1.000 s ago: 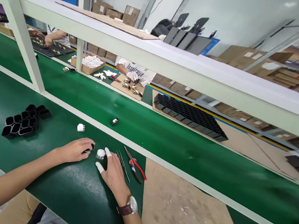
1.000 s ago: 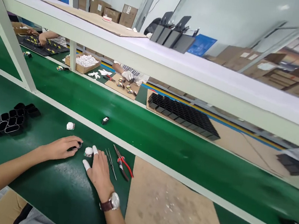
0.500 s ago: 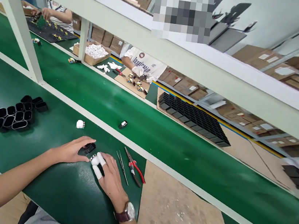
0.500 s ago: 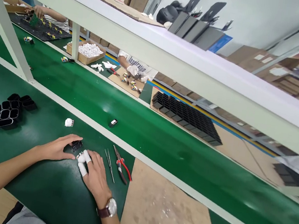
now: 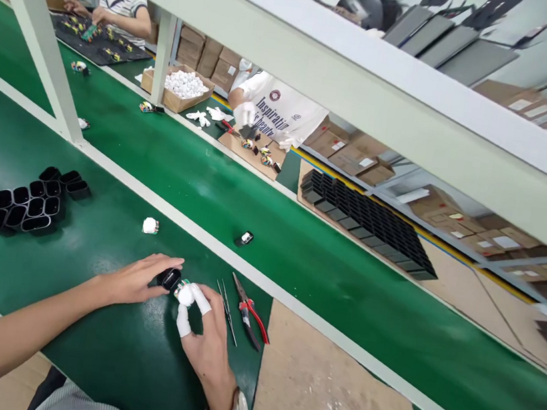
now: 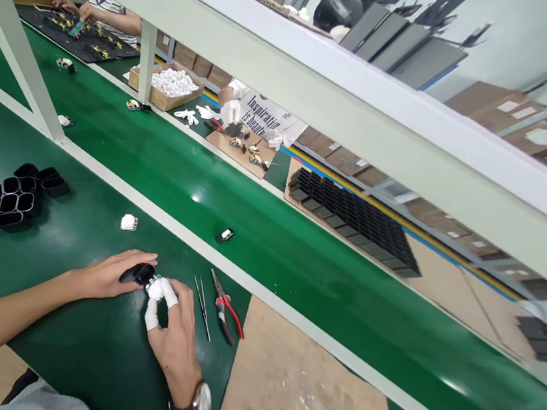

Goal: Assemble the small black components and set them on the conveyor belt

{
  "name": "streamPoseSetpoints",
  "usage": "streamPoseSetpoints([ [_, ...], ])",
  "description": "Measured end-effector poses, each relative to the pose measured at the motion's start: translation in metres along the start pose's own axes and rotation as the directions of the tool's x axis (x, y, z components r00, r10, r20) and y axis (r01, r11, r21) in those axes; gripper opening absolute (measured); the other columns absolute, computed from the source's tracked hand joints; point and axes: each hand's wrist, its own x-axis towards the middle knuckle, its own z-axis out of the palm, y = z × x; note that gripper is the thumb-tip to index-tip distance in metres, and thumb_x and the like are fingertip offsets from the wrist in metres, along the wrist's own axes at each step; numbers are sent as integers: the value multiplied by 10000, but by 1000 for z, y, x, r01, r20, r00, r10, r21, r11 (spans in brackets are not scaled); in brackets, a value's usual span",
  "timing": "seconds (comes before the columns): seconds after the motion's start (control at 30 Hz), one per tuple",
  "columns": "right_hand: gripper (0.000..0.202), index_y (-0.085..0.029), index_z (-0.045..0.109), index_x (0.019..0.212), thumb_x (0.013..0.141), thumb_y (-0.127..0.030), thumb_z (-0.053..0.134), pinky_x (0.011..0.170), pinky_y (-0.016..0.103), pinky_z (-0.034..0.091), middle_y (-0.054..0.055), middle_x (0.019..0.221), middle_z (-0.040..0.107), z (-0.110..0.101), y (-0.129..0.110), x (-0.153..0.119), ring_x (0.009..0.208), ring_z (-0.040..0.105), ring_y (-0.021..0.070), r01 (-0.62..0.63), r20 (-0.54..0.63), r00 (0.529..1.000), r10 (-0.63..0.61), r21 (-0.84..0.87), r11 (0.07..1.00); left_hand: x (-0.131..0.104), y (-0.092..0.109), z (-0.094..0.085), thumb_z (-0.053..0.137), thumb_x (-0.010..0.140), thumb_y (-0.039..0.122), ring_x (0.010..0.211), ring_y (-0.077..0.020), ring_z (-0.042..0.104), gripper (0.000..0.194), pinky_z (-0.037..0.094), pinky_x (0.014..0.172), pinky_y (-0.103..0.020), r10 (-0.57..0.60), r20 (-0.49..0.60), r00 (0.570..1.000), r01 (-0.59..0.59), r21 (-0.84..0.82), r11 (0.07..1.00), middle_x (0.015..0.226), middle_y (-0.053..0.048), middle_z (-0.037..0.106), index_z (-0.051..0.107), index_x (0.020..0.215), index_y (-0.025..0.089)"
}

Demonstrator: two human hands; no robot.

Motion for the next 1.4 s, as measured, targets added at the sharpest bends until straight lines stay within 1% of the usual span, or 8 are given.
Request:
streamPoseSetpoints([
  [0.1,536,-265,474,1476,977,-95,573,943,447,588,123,1246,618,0,-4,0,1163,626,252,36,-1,999,-36,-14,999,0,5,1,609,1003,223,1329,-260,567,676,522,1098,-444,82,-33,996,-81,43,996,1434,-88,598,315,1599,347],
  [0.23,649,-244,352,1565,978,-107,592,954,465,589,133,1245,626,4,-4,-3,1159,631,261,29,9,1000,-29,-35,999,0,10,-1,603,1003,202,1326,-265,563,684,536,1079,-446,130,-31,991,-128,70,989,1426,-99,612,302,1605,327],
  [0.43,668,-202,277,1600,1002,-163,572,876,449,615,139,1187,641,3,-6,0,1077,655,267,44,42,998,-40,-121,992,-1,7,1,602,999,182,1357,-268,536,721,525,1094,-459,187,-38,982,-182,91,979,1440,-106,609,263,1621,315],
  [0.6,666,-172,236,1611,1020,-175,544,889,478,604,155,1189,632,-1,-14,7,1078,628,293,38,129,992,-13,-194,980,-2,7,1,605,991,166,1381,-265,510,765,508,1116,-466,194,-22,981,-190,114,975,1447,-86,608,217,1631,327],
  [0.83,654,-129,203,1613,1022,-160,482,801,489,608,155,1092,624,-5,-22,14,969,616,311,89,222,975,-20,-307,948,-2,7,0,581,997,159,1383,-273,493,779,475,1140,-490,164,20,986,-166,122,979,1457,-79,593,177,1639,336],
  [0.97,648,-110,212,1605,1014,-147,477,778,478,611,156,1073,631,-5,-23,17,956,616,314,98,228,973,-20,-333,938,-2,5,2,573,1004,174,1384,-277,487,764,475,1138,-488,156,28,987,-158,132,979,1461,-90,573,180,1639,334],
  [1.2,609,-111,254,1588,1023,-168,475,789,467,607,152,1070,638,-6,-23,18,962,620,308,82,222,975,-4,-339,937,-1,0,5,570,1020,211,1355,-283,519,759,491,1113,-502,192,12,981,-191,156,969,1446,-99,594,149,1639,333],
  [1.4,506,-107,415,1498,998,-158,476,810,457,606,159,1080,640,0,-21,16,993,612,314,89,258,966,3,-341,936,-2,2,8,596,1000,226,1315,-288,562,702,515,1091,-484,172,-2,985,-170,154,973,1422,-129,577,261,1613,299],
])
